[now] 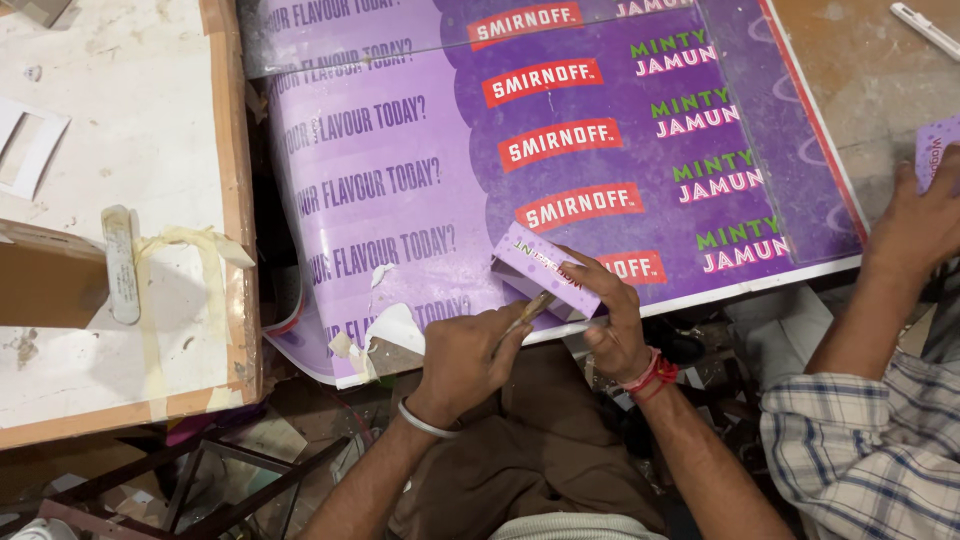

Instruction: The person uses a metal scraper to smooth and apply printed labels onto small rectangular boxes. They repeatedly pick up a box, place it on a large purple sheet with brand logos, and press the label onto the box surface.

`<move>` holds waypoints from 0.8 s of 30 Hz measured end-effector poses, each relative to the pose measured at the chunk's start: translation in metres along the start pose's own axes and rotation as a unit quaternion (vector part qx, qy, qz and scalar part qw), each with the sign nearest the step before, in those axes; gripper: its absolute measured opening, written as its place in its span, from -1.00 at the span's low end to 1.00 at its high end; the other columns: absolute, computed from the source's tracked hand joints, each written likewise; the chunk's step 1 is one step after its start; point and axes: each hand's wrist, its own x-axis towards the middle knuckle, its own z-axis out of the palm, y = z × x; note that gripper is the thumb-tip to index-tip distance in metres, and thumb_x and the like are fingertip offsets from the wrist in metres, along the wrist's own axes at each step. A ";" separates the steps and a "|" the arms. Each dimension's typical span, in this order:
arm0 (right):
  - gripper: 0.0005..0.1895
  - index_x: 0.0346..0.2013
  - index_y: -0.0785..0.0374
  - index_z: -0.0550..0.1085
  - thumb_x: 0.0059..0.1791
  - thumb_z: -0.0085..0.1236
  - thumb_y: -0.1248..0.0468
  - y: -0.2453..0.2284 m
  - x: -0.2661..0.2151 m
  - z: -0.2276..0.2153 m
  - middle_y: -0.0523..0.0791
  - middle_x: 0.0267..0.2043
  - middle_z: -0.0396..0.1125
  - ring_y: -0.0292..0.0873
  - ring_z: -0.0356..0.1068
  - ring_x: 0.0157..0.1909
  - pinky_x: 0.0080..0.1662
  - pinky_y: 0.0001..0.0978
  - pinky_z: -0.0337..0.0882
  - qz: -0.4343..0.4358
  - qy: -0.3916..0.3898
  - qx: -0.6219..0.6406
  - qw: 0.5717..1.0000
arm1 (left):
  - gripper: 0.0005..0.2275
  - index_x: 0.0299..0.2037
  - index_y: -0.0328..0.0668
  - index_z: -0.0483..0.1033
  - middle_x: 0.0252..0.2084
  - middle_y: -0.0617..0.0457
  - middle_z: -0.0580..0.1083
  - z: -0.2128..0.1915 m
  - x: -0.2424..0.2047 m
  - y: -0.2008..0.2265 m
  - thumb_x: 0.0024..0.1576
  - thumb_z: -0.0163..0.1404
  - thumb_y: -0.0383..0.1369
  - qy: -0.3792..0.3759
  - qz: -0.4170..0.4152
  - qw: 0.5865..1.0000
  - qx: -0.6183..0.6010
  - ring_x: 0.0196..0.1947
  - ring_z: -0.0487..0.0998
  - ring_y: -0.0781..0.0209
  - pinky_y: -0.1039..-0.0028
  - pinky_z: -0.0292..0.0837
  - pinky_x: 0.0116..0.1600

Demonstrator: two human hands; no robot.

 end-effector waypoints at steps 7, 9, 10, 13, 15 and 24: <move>-0.37 0.26 0.23 0.37 0.22 -0.32 -0.20 0.007 0.001 -0.003 0.21 0.28 0.35 0.16 0.48 0.26 0.19 -0.12 0.54 -0.018 -0.006 -0.076 0.997 | -0.80 -0.02 -0.10 0.62 -0.51 0.01 0.51 0.003 0.001 0.001 0.18 0.14 -0.30 -0.010 -0.012 0.999 0.030 -0.57 0.55 0.05 0.27 0.38 -0.46; -0.37 0.26 0.21 0.36 0.22 -0.35 -0.21 0.008 0.003 -0.003 0.21 0.24 0.37 0.14 0.53 0.17 0.08 -0.16 0.59 -0.042 -0.002 -0.129 0.991 | -0.80 -0.03 -0.10 0.62 -0.51 0.02 0.51 0.003 0.001 0.001 0.18 0.13 -0.29 -0.009 -0.013 0.999 0.029 -0.56 0.55 0.06 0.28 0.38 -0.46; -0.38 0.26 0.20 0.35 0.22 -0.36 -0.20 0.008 0.003 -0.003 0.20 0.23 0.38 0.14 0.55 0.14 0.03 -0.17 0.60 -0.053 0.000 -0.158 0.986 | -0.80 -0.03 -0.10 0.61 -0.52 0.03 0.51 0.003 0.001 0.001 0.18 0.13 -0.29 -0.009 -0.014 0.999 0.029 -0.56 0.55 0.07 0.29 0.38 -0.46; -0.39 0.25 0.19 0.35 0.21 -0.35 -0.20 0.008 0.004 0.000 0.19 0.19 0.41 0.09 0.59 0.01 -0.11 -0.20 0.61 -0.066 0.005 -0.221 0.973 | -0.80 -0.03 -0.10 0.62 -0.52 0.04 0.51 0.004 0.001 0.001 0.18 0.14 -0.29 -0.008 -0.017 0.999 0.037 -0.57 0.55 0.09 0.30 0.37 -0.47; -0.41 0.25 0.18 0.34 0.21 -0.34 -0.19 0.009 0.004 0.001 0.19 0.16 0.43 0.07 0.60 -0.04 -0.17 -0.23 0.61 -0.072 0.007 -0.245 0.967 | -0.79 -0.02 -0.10 0.62 -0.52 0.04 0.51 0.005 0.001 0.001 0.18 0.14 -0.29 -0.003 -0.013 0.999 0.035 -0.58 0.55 0.10 0.30 0.37 -0.48; -0.50 0.30 0.19 0.25 0.18 -0.04 -0.03 0.003 0.005 0.001 0.21 0.21 0.37 0.16 0.56 0.06 -0.10 -0.20 0.62 -0.079 -0.001 -0.246 0.966 | -0.77 0.00 -0.14 0.62 -0.50 0.00 0.52 0.005 0.003 -0.001 0.18 0.13 -0.30 0.020 -0.022 0.999 0.032 -0.59 0.55 0.10 0.34 0.38 -0.49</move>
